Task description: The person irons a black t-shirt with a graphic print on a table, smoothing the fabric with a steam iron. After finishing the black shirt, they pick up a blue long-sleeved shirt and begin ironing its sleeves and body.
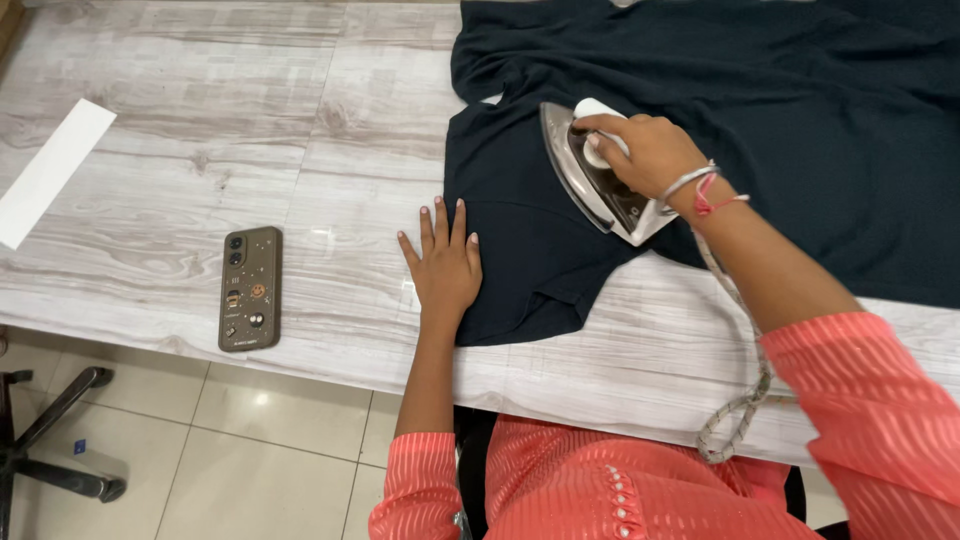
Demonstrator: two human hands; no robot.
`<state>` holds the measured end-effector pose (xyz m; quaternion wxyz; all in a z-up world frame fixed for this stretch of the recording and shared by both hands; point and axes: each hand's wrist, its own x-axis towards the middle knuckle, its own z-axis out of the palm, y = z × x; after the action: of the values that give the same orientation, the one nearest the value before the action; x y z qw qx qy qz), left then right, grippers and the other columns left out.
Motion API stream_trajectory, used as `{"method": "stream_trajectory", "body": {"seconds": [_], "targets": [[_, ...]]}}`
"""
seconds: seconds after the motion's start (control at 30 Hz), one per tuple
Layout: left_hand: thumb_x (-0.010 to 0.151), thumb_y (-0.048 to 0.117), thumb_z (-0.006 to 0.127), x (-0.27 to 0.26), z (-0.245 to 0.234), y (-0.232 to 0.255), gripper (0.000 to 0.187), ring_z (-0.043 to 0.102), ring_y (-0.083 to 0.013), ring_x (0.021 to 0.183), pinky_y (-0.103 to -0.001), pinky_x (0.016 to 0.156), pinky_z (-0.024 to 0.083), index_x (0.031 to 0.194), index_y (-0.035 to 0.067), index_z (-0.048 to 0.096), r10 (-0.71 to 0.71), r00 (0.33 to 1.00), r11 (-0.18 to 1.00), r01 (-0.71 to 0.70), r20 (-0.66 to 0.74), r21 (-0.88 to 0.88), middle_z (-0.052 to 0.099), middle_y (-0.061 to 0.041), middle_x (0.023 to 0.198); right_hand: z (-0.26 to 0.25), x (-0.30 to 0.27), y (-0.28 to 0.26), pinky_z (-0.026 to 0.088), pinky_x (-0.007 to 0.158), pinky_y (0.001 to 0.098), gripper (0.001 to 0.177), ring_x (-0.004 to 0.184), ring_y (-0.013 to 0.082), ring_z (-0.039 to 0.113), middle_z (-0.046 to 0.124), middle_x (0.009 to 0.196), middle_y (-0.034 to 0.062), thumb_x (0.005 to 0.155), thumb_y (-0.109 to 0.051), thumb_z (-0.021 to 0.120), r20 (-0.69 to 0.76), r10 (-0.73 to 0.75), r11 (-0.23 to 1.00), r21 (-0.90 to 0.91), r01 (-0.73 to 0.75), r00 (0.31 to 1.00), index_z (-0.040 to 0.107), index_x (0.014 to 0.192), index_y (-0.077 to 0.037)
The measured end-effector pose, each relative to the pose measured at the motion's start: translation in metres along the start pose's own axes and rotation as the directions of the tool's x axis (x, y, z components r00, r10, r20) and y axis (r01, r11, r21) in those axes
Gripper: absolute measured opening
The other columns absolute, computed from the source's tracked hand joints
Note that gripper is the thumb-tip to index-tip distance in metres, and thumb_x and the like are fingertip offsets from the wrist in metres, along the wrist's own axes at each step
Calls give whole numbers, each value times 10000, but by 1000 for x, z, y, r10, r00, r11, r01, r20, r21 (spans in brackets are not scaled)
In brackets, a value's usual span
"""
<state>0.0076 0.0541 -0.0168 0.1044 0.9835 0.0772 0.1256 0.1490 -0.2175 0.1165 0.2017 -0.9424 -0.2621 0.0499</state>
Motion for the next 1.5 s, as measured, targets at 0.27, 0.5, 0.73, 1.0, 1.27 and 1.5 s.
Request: {"method": "stream_trajectory", "body": {"seconds": [0.27, 0.5, 0.73, 1.0, 1.27, 1.5], "targets": [[1063, 380, 371, -13, -5, 1, 546, 238, -354, 1545, -672, 1208, 67, 1569, 186, 431, -10, 1000, 1000, 10, 20, 2, 327, -132, 1655, 9, 7, 24, 585, 790, 455, 360, 886, 323, 731, 744, 1032, 167, 1038, -346, 540, 38, -150, 987, -47, 152, 988, 672, 1373, -341], [1057, 327, 403, -19, -4, 2, 562, 258, -356, 1540, -654, 1214, 86, 1575, 109, 417, -6, 1000, 1000, 5, -26, -12, 348, -135, 1655, -3, -16, 6, 606, 790, 447, 572, 876, 332, 750, 753, 1043, 163, 973, -439, 569, 144, -225, 974, 18, 224, 964, 482, 1522, -300], [1046, 274, 442, -43, -14, 0, 524, 291, -352, 1531, -615, 1226, 126, 1541, 99, 465, -53, 998, 998, 52, -38, -18, 388, -159, 1624, 6, 2, -23, 600, 798, 456, 515, 877, 351, 748, 757, 1012, 165, 1046, -458, 527, 69, -98, 990, -95, 105, 993, 517, 1538, -307], [1045, 218, 454, -57, -32, -2, 481, 317, -360, 1524, -638, 1221, 134, 1514, 116, 497, -122, 991, 992, 122, -56, -12, 419, -147, 1609, 12, -2, -28, 603, 732, 448, 545, 799, 334, 754, 771, 1003, 141, 950, -550, 542, 181, -435, 891, -52, 450, 882, 593, 1445, -328], [972, 129, 518, -84, -45, -2, 522, 339, -381, 1498, -611, 1219, 176, 1492, 169, 516, -59, 996, 997, 56, -66, -53, 430, -202, 1585, 11, 22, -51, 604, 631, 375, 496, 650, 256, 739, 756, 918, 153, 1001, -427, 609, 147, 98, 979, 163, -122, 984, 573, 1393, -126], [913, -1, 501, -82, -43, -6, 664, 307, -393, 1522, -550, 1252, 191, 1558, -12, 346, -147, 986, 972, 129, -83, -197, 383, -235, 1603, 25, -40, -105, 619, 589, 349, 567, 564, 235, 737, 767, 877, 155, 977, -301, 546, 258, -49, 931, 361, -49, 965, 412, 1527, -262]]}}
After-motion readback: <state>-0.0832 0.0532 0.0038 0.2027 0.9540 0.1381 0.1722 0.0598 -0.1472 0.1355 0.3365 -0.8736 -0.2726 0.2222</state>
